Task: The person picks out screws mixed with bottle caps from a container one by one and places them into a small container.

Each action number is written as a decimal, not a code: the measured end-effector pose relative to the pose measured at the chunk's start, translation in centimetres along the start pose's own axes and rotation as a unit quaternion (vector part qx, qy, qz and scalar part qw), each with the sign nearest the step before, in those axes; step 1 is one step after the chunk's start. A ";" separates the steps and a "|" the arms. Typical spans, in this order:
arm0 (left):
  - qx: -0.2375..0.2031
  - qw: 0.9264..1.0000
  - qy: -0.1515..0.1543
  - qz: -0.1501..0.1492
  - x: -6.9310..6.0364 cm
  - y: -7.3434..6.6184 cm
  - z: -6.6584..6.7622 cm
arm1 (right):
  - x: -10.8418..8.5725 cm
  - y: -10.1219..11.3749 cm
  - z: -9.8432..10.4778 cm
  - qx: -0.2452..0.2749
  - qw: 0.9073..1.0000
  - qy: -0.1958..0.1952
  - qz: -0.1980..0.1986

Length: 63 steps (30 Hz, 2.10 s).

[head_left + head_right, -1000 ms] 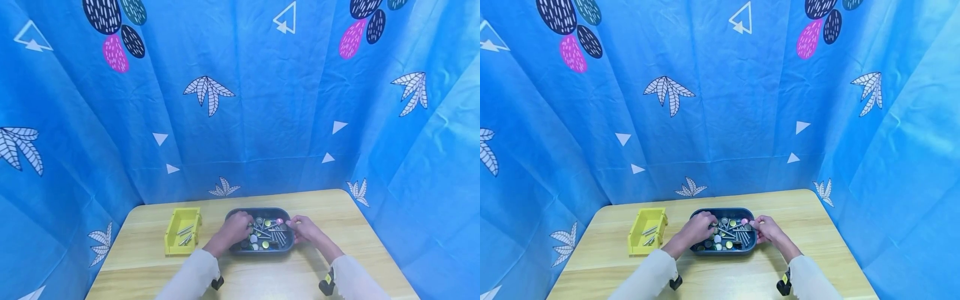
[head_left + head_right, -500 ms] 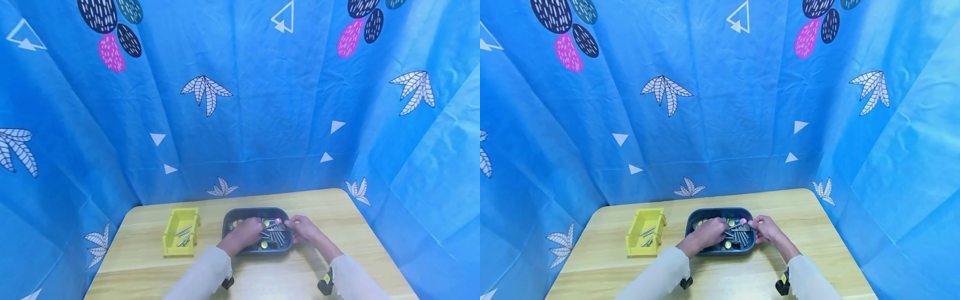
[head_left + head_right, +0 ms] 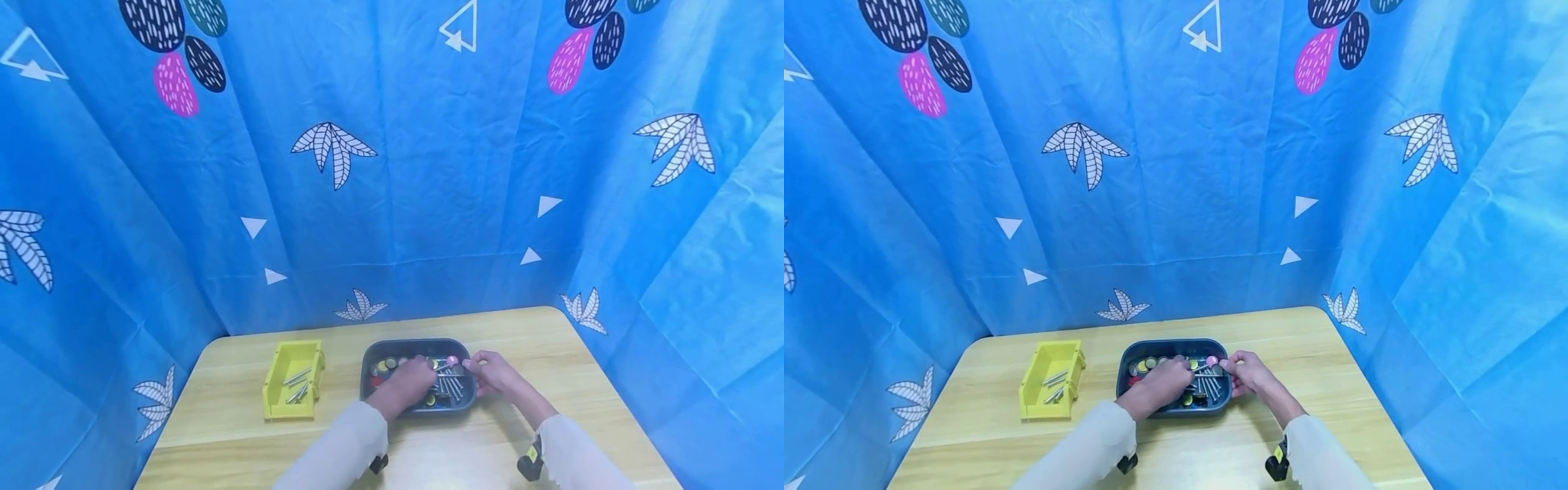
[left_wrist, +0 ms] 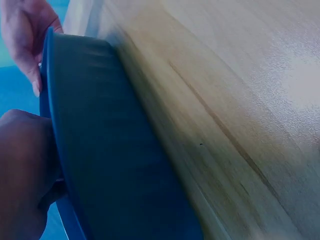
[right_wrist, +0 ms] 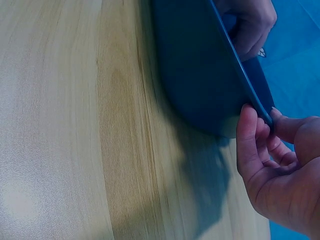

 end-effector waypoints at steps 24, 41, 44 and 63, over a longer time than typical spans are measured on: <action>0.094 0.995 0.025 -0.039 0.5 -1.2 -0.5 | 0.1 0.2 0.0 -0.008 1.000 0.001 0.005; 0.079 0.997 0.016 -0.023 -0.9 0.3 1.7 | 0.1 0.1 -0.2 0.017 1.000 0.005 0.014; 0.070 0.997 0.007 -0.018 -1.4 1.3 2.1 | 0.1 0.2 -0.2 0.013 1.000 0.006 0.015; 0.054 0.994 -0.092 -0.003 -5.3 6.2 4.7 | -0.1 0.1 -0.2 0.003 1.000 0.003 0.015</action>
Point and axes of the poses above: each hand's wrist, its own x-axis towards the middle knuckle, its own z-axis out of the back of the hand, y = z × x, the point moved 8 cm from there along x, towards the middle knuckle, and after that the axes turned 9 degrees about -x, right-handed, at the moved point
